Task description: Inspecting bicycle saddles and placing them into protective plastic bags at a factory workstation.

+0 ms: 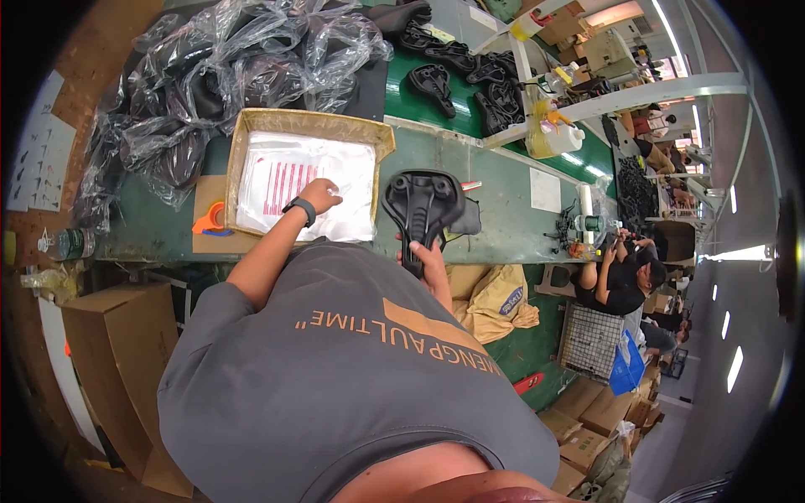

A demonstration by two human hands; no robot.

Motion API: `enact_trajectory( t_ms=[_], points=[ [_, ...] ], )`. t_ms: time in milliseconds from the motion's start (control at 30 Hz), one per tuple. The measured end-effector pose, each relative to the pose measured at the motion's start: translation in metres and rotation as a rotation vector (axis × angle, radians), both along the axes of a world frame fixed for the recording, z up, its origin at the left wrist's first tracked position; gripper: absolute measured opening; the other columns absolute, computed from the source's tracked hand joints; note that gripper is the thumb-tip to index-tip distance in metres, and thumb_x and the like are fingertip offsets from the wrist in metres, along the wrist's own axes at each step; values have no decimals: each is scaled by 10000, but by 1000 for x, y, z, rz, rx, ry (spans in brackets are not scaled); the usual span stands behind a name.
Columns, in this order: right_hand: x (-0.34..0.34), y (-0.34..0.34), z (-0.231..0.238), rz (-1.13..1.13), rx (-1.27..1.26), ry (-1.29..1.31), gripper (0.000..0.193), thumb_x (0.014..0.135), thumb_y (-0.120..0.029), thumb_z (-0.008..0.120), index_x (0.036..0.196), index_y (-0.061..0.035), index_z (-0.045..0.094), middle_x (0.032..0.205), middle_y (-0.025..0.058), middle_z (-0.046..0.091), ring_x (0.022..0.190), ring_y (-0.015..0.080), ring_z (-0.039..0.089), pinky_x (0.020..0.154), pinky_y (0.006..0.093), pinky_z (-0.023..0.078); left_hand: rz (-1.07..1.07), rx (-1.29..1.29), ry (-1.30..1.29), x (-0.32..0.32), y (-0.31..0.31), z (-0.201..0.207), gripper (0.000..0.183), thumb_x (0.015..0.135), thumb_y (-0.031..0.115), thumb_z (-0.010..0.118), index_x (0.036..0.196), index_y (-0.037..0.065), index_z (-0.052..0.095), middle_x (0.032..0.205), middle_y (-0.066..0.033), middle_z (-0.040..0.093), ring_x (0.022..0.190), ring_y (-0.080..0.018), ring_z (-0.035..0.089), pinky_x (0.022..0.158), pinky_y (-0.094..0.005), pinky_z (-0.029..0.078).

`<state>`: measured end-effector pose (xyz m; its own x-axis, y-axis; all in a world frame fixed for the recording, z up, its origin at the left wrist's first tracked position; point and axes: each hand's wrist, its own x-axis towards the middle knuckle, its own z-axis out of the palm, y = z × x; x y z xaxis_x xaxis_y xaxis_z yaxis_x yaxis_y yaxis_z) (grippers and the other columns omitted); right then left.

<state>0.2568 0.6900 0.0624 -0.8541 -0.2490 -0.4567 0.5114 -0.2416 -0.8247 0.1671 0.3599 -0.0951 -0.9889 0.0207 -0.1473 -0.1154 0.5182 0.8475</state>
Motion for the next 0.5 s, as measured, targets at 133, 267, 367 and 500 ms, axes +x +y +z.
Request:
enact_trajectory(
  t_ms=[133, 267, 367, 500],
  points=[
    [-16, -29, 9, -13, -315, -117, 590, 949, -110, 681, 1484, 27, 472, 1349, 215, 668, 880, 245, 705, 742, 381, 636, 51, 128, -143, 8, -8, 37, 313, 811, 329, 860, 875, 29, 794, 833, -145, 773, 835, -268, 759, 782, -391, 576],
    [-30, -50, 42, 104, -416, -90, 627, 934, -93, 689, 1506, 29, 463, 1435, 223, 616, 1162, 375, 708, 848, 409, 648, 65, 132, 82, 22, -8, 107, 347, 778, 346, 904, 827, 30, 766, 793, -127, 753, 740, -252, 723, 718, -374, 560],
    [-48, -67, 39, 195, -508, -200, 585, 929, -61, 688, 1473, 37, 498, 1407, 227, 623, 1263, 418, 666, 891, 431, 647, 15, 248, 79, 35, 10, 135, 377, 799, 254, 901, 692, 32, 615, 645, -27, 600, 631, -106, 538, 600, -314, 442],
    [-62, -92, 39, 261, -384, -253, 468, 921, -20, 693, 1367, 42, 566, 1205, 209, 700, 1076, 368, 733, 856, 439, 652, -47, 439, -36, 52, 14, 130, 214, 887, 124, 774, 769, 42, 616, 687, 47, 558, 685, -53, 496, 628, -268, 417]
  ],
)
